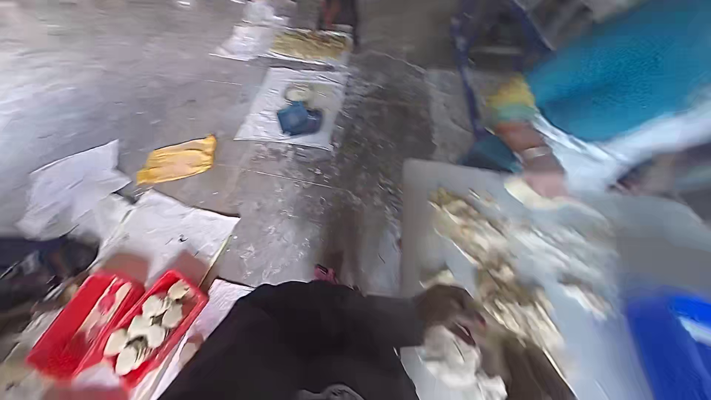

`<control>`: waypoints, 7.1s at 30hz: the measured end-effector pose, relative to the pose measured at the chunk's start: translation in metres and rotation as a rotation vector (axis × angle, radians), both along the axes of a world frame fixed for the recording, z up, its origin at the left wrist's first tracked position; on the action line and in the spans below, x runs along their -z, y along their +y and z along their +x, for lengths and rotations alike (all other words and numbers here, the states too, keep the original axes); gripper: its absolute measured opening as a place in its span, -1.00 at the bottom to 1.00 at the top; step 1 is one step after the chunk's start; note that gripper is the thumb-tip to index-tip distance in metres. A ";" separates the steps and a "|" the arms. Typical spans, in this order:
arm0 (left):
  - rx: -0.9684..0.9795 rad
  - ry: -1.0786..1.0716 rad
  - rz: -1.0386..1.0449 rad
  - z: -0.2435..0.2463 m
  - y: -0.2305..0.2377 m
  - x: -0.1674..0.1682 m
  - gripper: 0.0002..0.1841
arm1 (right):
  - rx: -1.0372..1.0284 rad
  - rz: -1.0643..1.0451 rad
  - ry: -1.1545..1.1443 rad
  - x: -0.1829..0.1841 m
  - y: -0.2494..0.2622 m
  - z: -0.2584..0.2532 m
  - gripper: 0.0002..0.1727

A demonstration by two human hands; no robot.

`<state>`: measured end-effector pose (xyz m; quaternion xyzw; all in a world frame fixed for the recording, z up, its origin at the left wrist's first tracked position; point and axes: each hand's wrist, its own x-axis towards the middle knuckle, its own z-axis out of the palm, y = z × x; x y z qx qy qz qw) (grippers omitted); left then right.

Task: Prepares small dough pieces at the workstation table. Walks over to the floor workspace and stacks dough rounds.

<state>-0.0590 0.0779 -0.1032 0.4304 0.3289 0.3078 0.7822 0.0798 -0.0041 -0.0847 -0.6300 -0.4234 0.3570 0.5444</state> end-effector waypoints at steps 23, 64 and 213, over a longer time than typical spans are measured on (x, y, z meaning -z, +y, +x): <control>-0.090 0.148 0.099 0.050 0.075 0.002 -0.47 | 0.399 -0.381 -0.075 0.052 -0.099 0.039 -0.70; 0.390 0.127 0.468 0.073 -0.021 -0.004 -0.71 | 0.560 0.145 0.102 0.014 -0.077 0.035 -0.81; 0.094 0.275 -0.086 0.046 0.007 0.022 -0.83 | 0.113 -0.448 -0.341 0.060 -0.074 -0.010 -0.56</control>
